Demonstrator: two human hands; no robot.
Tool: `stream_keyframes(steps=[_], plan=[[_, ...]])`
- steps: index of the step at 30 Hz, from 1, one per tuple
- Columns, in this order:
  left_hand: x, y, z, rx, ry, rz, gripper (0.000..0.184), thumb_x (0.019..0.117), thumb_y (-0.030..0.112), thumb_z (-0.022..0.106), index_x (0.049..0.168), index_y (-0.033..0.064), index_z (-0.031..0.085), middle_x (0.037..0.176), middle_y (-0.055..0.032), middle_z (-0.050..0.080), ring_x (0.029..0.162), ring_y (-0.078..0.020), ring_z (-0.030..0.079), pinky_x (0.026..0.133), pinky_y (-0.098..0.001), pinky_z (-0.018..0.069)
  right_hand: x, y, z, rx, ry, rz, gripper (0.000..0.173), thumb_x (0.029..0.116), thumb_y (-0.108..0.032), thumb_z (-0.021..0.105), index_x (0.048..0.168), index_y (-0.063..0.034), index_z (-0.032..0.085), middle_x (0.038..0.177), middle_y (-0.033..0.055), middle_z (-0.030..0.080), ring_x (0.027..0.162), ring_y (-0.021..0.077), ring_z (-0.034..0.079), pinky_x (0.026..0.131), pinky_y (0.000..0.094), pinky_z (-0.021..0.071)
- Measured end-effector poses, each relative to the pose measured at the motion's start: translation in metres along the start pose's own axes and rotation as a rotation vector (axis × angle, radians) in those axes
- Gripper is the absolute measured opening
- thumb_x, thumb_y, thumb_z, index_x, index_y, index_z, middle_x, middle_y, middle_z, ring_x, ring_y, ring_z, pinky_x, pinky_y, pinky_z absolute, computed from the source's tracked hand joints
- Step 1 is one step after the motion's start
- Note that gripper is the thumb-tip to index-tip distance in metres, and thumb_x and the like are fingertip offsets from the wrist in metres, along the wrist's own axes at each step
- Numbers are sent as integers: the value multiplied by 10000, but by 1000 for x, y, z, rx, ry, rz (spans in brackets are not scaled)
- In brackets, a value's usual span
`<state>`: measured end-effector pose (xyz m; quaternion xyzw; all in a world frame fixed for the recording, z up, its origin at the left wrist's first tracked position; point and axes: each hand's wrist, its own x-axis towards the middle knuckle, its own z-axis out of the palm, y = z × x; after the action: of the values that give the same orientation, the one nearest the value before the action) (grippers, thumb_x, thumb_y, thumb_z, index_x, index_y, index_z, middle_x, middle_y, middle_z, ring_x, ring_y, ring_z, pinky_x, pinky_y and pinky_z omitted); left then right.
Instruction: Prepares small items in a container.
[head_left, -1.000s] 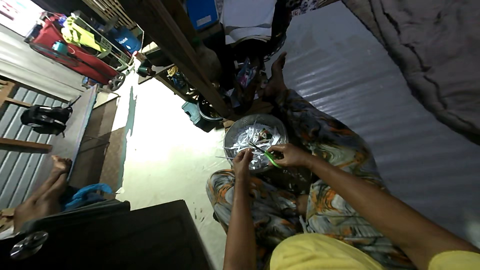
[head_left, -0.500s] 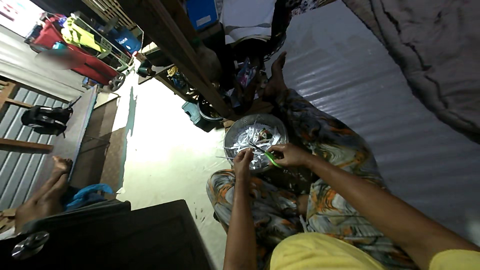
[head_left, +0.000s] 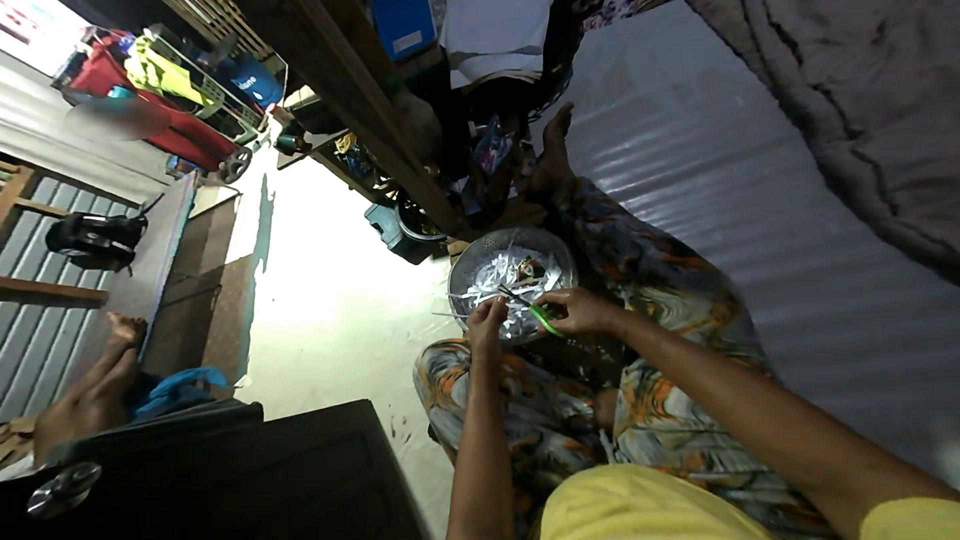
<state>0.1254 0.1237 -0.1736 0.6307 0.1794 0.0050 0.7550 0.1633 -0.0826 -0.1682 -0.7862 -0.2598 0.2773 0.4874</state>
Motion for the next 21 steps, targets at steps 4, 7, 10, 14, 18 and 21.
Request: stream_keyframes(steps=[4, 7, 10, 14, 18, 21], plan=[[0, 0, 1, 2, 0, 5, 147, 1017, -8, 532, 940, -33, 655, 735, 7, 637, 658, -27, 590, 661, -185, 514, -1, -1, 0, 13, 28, -14, 368, 970, -148, 673, 1272, 58, 633, 1059, 227, 679, 861, 248, 635, 842, 392, 521], [0, 0, 1, 5, 11, 7, 150, 1021, -1, 526, 947, -35, 652, 735, 10, 630, 660, -31, 589, 669, -189, 518, -2, -4, -1, 15, 65, 2, 358, 977, -139, 661, 1278, 53, 630, 1013, 198, 674, 817, 209, 611, 812, 357, 513], [-1, 1, 2, 7, 25, 10, 148, 1024, 9, 525, 959, -36, 651, 738, 18, 622, 661, -26, 582, 667, -189, 514, -2, -3, -3, 14, 36, 0, 420, 963, -180, 690, 1305, 51, 614, 1055, 225, 674, 864, 252, 627, 840, 396, 515], [0, -1, 1, -13, 13, 31, 151, 1016, 2, 531, 939, -25, 658, 726, 19, 626, 663, -31, 589, 672, -195, 520, 1, 4, 1, -12, 7, -49, 478, 938, -221, 726, 1308, 61, 617, 1086, 258, 680, 916, 317, 651, 882, 461, 517], [0, -1, 0, 6, 0, 35, 154, 1017, 4, 525, 950, -27, 661, 734, 23, 627, 667, -28, 587, 680, -194, 517, 0, 1, 0, 4, 8, -30, 445, 951, -203, 712, 1307, 49, 627, 1107, 250, 684, 933, 306, 659, 898, 448, 518], [-1, 1, 1, 17, 10, 29, 152, 1020, 12, 527, 955, -32, 657, 743, 19, 629, 672, -31, 587, 680, -194, 515, 0, 1, 0, 0, 15, -24, 443, 949, -209, 714, 1303, 45, 628, 1104, 247, 683, 931, 302, 657, 893, 446, 520]])
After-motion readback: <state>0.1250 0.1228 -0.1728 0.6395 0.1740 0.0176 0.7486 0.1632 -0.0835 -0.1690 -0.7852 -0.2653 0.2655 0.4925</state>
